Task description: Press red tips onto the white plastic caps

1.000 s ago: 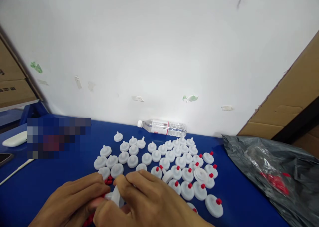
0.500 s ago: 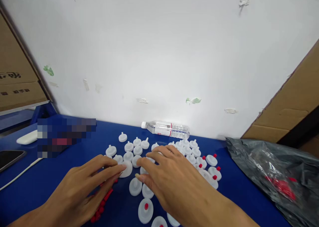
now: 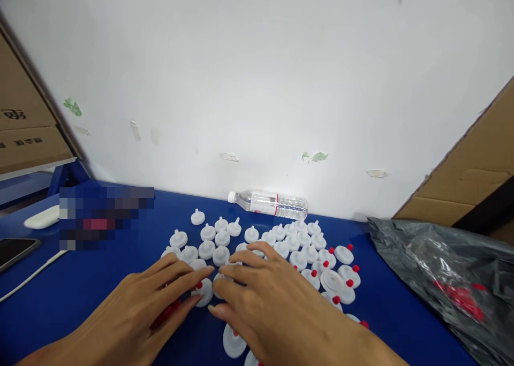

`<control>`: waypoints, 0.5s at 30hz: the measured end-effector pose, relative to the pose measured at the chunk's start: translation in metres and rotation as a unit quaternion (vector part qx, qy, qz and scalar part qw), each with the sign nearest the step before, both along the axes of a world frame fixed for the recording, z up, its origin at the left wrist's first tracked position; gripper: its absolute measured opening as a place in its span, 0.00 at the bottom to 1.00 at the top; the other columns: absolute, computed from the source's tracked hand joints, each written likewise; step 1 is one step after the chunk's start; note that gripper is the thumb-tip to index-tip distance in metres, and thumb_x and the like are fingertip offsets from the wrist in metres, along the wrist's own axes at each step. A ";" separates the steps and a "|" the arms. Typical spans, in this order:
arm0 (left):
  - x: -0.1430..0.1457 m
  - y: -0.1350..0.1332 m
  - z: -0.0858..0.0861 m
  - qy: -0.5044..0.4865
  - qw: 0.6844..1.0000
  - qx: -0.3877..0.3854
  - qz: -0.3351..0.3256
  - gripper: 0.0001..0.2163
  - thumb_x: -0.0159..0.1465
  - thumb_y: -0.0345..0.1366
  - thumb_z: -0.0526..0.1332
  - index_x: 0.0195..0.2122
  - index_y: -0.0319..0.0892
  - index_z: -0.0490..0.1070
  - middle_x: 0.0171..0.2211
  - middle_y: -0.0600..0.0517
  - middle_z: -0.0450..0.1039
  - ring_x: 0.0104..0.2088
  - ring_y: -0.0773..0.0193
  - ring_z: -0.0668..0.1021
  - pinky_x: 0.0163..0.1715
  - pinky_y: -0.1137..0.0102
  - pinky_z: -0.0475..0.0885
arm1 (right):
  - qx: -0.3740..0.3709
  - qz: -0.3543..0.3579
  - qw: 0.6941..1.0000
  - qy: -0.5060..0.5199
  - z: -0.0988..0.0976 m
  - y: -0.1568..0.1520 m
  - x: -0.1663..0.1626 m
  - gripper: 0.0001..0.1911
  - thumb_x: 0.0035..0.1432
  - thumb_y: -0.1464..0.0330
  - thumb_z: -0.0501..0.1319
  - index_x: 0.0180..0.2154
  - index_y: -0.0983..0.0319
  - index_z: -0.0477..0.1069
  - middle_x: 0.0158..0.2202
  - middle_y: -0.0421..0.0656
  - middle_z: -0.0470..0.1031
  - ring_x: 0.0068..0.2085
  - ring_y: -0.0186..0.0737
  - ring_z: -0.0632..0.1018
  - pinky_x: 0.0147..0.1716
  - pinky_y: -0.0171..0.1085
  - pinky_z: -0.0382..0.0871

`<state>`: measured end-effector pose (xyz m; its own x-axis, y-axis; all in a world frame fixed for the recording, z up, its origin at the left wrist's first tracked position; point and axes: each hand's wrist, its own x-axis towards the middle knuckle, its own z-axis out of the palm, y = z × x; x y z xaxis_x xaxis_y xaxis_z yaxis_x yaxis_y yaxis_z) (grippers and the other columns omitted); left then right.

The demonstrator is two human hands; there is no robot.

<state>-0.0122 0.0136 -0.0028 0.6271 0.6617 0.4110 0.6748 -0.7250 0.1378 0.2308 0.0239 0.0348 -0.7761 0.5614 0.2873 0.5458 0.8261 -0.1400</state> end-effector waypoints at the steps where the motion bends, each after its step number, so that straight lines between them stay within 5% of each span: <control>1: 0.000 -0.001 0.002 -0.003 1.000 0.004 0.010 0.13 0.72 0.28 0.53 0.56 0.45 0.65 0.42 0.49 0.75 0.43 0.58 0.77 0.34 0.68 0.77 | 0.013 -0.006 1.000 0.018 0.002 0.000 0.001 0.07 0.72 0.65 0.57 0.43 0.58 0.74 0.42 0.39 0.81 0.51 0.42 0.79 0.59 0.48 0.65; 8: 0.001 -0.004 0.008 0.057 0.994 0.077 0.060 0.07 0.69 0.28 0.54 0.37 0.43 0.70 0.36 0.47 0.73 0.37 0.51 0.75 0.25 0.64 0.76 | 0.048 -0.061 0.994 0.071 0.008 -0.004 0.002 0.08 0.69 0.66 0.61 0.50 0.57 0.70 0.47 0.43 0.77 0.43 0.44 0.80 0.44 0.45 0.75; 15: -0.004 -0.004 0.002 0.168 0.977 0.121 0.052 0.11 0.56 0.20 0.61 0.36 0.42 0.76 0.36 0.46 0.76 0.38 0.48 0.77 0.25 0.63 0.79 | 0.045 -0.059 0.997 0.022 0.007 -0.007 -0.002 0.14 0.72 0.71 0.52 0.56 0.59 0.68 0.54 0.47 0.74 0.47 0.43 0.81 0.47 0.43 0.79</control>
<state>-0.0164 0.0099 -0.0005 0.6882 0.6372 0.3468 0.7240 -0.6344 -0.2709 0.2284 0.0171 0.0423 -0.6920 0.6180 0.3732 0.6341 0.7674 -0.0950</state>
